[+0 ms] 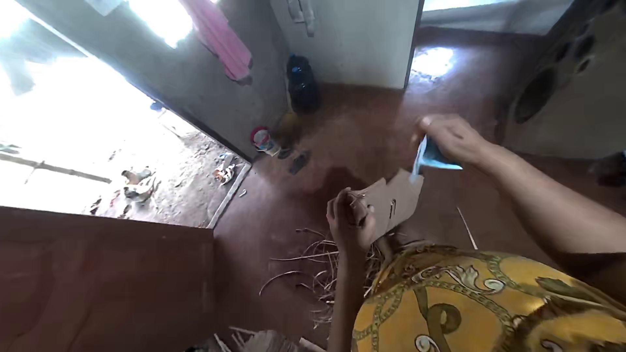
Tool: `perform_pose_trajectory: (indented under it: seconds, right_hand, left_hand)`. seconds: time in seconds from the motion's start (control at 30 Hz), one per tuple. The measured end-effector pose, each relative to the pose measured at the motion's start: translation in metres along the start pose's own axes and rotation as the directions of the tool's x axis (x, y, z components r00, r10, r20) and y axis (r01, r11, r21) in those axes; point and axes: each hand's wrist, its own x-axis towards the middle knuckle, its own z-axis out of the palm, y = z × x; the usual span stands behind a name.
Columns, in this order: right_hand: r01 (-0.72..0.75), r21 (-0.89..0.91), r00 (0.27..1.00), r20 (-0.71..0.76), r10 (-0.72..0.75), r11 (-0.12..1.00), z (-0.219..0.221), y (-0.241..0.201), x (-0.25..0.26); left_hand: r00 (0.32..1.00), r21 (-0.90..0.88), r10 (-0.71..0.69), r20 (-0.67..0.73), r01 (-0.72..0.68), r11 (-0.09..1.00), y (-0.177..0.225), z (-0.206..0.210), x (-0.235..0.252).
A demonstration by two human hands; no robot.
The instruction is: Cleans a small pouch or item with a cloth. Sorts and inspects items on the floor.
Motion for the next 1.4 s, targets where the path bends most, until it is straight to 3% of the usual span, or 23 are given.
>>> perform_pose_trajectory:
  seconds: [0.1, 0.17, 0.4, 0.5, 0.67, 0.77, 0.9, 1.0, 1.13, 1.23, 1.3, 1.4]
  right_hand:
    - [0.193, 0.060, 0.932, 0.300, -0.202, 0.979, 0.018, 0.016, 0.024]
    - [0.183, 0.015, 0.924, 0.339, -0.177, 0.983, 0.031, 0.029, 0.032]
    - [0.208, -0.065, 0.975, 0.100, -0.201, 0.976, -0.015, 0.113, 0.054]
    - [0.155, -0.178, 0.988, 0.022, -0.153, 0.972, -0.054, 0.153, 0.065]
    - [0.085, -0.312, 0.996, -0.003, -0.090, 0.946, -0.141, 0.247, 0.079]
    - [-0.090, -0.306, 0.995, 0.000, 0.095, 0.948, -0.201, 0.299, 0.085]
    - [-0.465, -0.113, 0.884, -0.010, 0.467, 0.878, -0.290, 0.351, 0.101]
    - [-0.638, -0.004, 0.766, -0.112, 0.634, 0.770, -0.339, 0.423, 0.104]
    - [-0.756, 0.228, 0.552, -0.282, 0.785, 0.614, -0.399, 0.542, 0.092]
    - [-0.724, 0.447, 0.398, -0.350, 0.848, 0.525, -0.438, 0.572, 0.111]
    - [-0.735, 0.454, 0.382, -0.337, 0.861, 0.504, -0.450, 0.579, 0.132]
    - [-0.818, 0.384, 0.437, -0.071, 0.897, 0.429, -0.458, 0.606, 0.187]
  left_hand:
    - [0.994, 0.197, 0.038, 0.100, -0.057, 0.979, -0.010, 0.028, 0.032]
    - [0.989, 0.245, 0.057, 0.140, -0.091, 0.965, -0.014, 0.052, 0.056]
    - [0.906, 0.159, 0.180, 0.383, -0.257, 0.953, -0.004, 0.158, 0.148]
    - [0.858, 0.120, 0.152, 0.491, -0.239, 0.964, 0.003, 0.216, 0.184]
    - [0.760, 0.028, 0.140, 0.635, -0.204, 0.979, 0.022, 0.341, 0.238]
    - [0.730, 0.017, 0.147, 0.668, -0.212, 0.977, 0.042, 0.424, 0.264]
    - [0.784, -0.095, 0.276, 0.556, -0.270, 0.958, 0.070, 0.519, 0.294]
    - [0.847, -0.194, 0.339, 0.410, -0.282, 0.939, 0.077, 0.571, 0.324]
    - [0.893, -0.314, 0.331, 0.305, -0.234, 0.920, 0.083, 0.633, 0.371]
    - [0.926, -0.406, 0.278, 0.255, -0.159, 0.900, 0.081, 0.689, 0.407]
    - [0.943, -0.470, 0.251, 0.221, -0.123, 0.874, 0.078, 0.732, 0.429]
    - [0.908, -0.492, 0.375, 0.188, -0.243, 0.836, 0.066, 0.807, 0.465]
